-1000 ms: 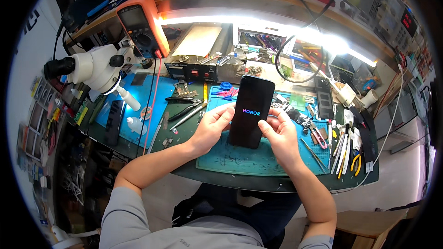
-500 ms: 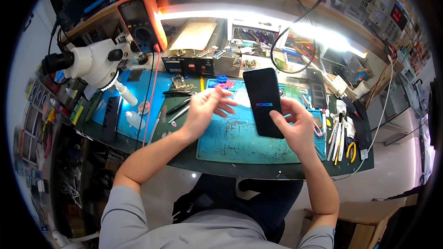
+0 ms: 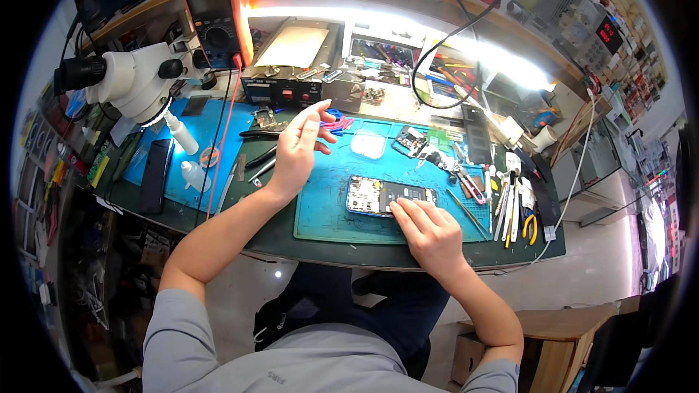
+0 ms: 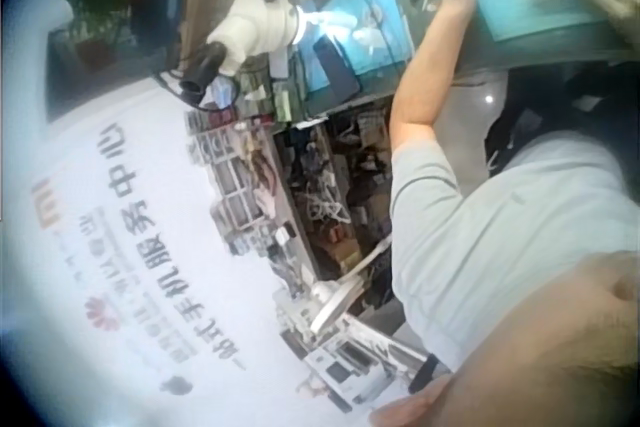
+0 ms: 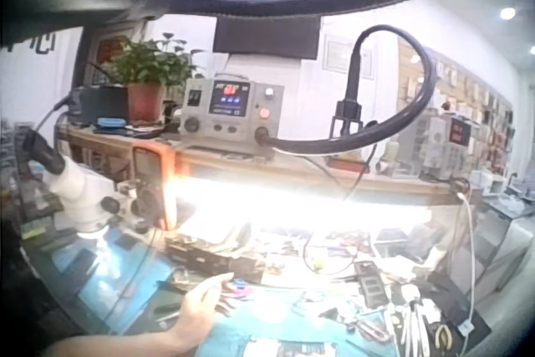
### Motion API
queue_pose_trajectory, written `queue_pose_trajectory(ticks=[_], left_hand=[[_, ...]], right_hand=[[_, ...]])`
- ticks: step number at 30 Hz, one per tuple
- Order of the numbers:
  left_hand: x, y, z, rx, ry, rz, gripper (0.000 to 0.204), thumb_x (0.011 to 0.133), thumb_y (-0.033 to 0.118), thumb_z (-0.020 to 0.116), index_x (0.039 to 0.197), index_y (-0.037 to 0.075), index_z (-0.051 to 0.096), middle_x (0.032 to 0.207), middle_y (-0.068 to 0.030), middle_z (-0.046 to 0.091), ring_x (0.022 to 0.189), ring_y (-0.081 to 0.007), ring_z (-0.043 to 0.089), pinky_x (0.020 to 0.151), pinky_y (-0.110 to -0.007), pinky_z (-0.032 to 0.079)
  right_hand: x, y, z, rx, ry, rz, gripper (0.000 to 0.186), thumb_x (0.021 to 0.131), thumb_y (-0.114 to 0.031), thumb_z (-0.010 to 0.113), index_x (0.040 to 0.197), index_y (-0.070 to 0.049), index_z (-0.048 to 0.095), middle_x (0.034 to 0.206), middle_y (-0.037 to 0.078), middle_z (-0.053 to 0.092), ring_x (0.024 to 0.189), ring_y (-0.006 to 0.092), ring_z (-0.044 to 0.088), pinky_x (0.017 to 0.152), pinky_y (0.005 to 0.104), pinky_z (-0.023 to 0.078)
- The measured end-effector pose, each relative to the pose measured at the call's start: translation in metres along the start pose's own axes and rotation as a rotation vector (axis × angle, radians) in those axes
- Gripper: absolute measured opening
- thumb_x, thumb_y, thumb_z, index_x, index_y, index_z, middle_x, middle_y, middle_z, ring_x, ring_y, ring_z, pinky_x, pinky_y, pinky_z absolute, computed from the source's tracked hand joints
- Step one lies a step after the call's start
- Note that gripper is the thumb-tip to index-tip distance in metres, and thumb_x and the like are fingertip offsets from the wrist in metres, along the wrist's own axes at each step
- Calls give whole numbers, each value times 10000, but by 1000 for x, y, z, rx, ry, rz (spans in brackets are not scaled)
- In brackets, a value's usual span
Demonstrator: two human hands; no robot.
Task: The person unpacks a new battery, removes the protective film, and installs it into a disassembled smartphone. They connect the battery ribbon cable, test the device, and then disconnect the cable again.
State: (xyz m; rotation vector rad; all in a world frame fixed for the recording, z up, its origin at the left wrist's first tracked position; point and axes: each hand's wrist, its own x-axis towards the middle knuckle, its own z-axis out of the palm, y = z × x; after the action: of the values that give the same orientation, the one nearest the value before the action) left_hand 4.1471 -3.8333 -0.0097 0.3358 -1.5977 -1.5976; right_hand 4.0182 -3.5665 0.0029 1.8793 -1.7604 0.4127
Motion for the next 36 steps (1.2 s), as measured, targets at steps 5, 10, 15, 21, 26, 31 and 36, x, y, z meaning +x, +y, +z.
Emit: queue_pose_trajectory(ticks=[5,10,15,21,26,31,36], left_hand=[[-4,15,0,35,-191,12,731,1120,603,264,1388,43,651,1198,-122,730,1019,-186,677,959,-327,519],[-102,38,80,-811,-484,-735,620,1136,472,324,1607,69,343,1558,-158,467,1425,-263,457,1215,-436,332],[-151,78,65,-715,-868,-673,567,1155,334,333,1629,30,271,1625,-220,393,1428,-307,480,1195,-460,376],[-176,112,-6,-602,-838,-423,550,1130,138,358,1649,55,198,1481,-215,555,1218,-233,660,1043,-365,508],[-181,90,-29,643,-169,250,722,862,-63,651,1540,-7,407,1441,-188,565,1278,-291,603,1076,-412,482],[-195,83,-60,730,14,182,719,849,-92,649,1527,-7,426,1367,-182,622,1253,-304,618,1092,-423,464],[-157,77,-47,742,-88,199,729,874,-80,665,1548,12,403,1362,-146,639,1214,-287,642,1091,-419,461]], right_hand=[[4,-14,-22,213,1,204,332,937,-154,689,1253,-55,715,1226,98,732,1100,252,712,874,386,580],[27,-83,-61,319,391,-63,502,1078,-513,503,1271,-98,708,1301,130,708,1253,325,653,1039,463,528],[8,-23,-27,61,437,-132,545,1050,-567,468,1364,-161,652,1478,120,572,1336,264,558,1191,515,356],[2,96,8,102,75,474,553,910,-372,779,1356,-73,644,1233,167,711,1177,350,657,1043,476,498],[51,116,56,34,-199,398,789,847,-525,793,1429,-41,572,1229,215,708,1146,404,652,1008,486,505],[76,116,65,168,-375,412,692,825,-445,817,1352,-36,633,1249,231,675,1173,408,623,1051,474,473],[71,133,46,322,-94,437,648,805,-335,818,1321,7,626,1262,217,599,1201,368,592,1058,434,479]])
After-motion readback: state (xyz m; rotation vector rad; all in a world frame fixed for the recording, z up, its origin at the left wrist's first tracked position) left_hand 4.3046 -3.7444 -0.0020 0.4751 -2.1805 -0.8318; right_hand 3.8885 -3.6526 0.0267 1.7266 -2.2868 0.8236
